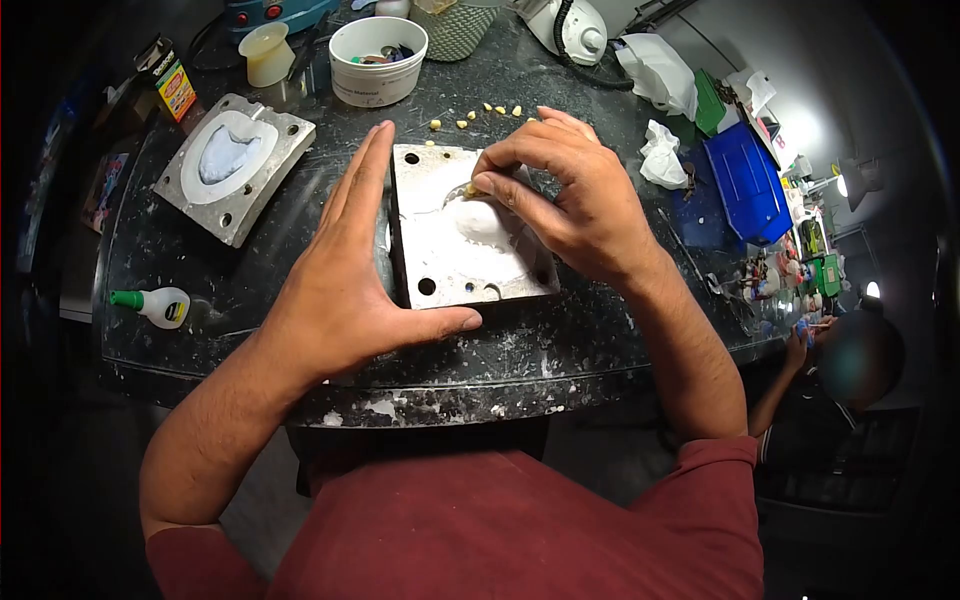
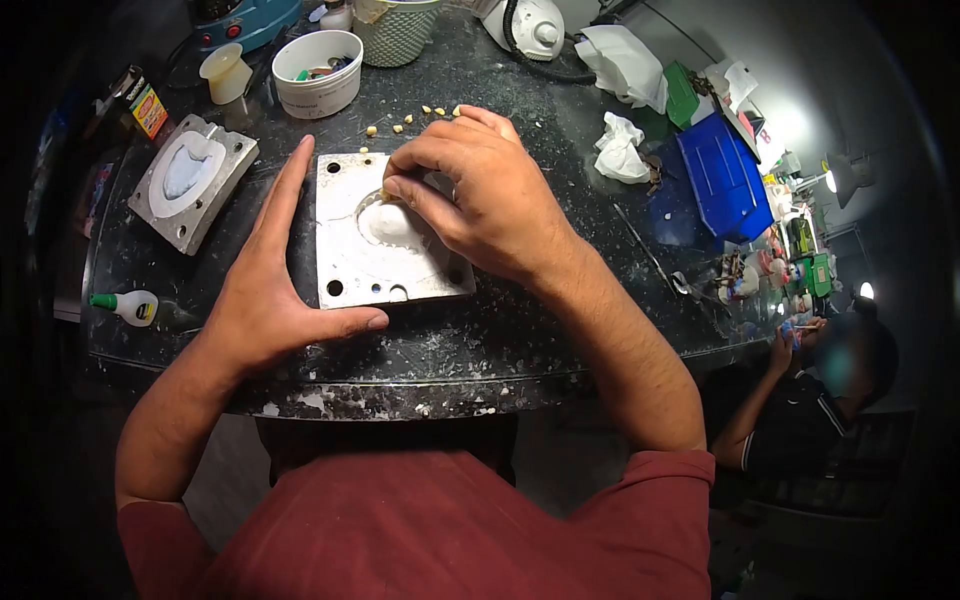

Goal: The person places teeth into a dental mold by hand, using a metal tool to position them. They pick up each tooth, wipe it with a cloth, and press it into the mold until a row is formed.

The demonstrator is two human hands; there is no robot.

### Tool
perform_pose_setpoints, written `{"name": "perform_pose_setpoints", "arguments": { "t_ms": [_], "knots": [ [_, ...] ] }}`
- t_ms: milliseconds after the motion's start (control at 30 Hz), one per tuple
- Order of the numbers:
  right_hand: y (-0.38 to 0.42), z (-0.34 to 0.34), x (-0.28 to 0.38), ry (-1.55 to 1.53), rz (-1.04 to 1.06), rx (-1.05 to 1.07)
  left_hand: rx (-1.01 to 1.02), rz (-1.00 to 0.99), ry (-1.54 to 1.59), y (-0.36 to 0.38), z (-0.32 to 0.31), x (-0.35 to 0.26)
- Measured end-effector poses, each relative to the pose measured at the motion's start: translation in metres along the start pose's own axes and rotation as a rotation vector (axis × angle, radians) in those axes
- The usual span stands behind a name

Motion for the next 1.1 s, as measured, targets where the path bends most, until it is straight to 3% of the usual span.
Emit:
{"name": "perform_pose_setpoints", "arguments": {
  "t_ms": [600, 1100],
  "knots": [
    [-0.016, -0.008, 0.002, 0.093, 0.027, 0.164, 0.039, 0.000, -0.002, -0.002, -0.001, -0.002],
    [-0.024, -0.004, -0.003, -0.143, -0.108, 0.213, 0.040, -0.007, 0.001, -0.003, -0.001, -0.002]
  ]
}}
Point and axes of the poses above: each hand's wrist, its own y-axis away from the middle knuckle, its own z-axis out of the back of the hand, x = y × z, the point moved 8 cm from there along -y, towards the middle knuckle, and after that the axes turned 10 degrees about -z, right-handed, at the moved point
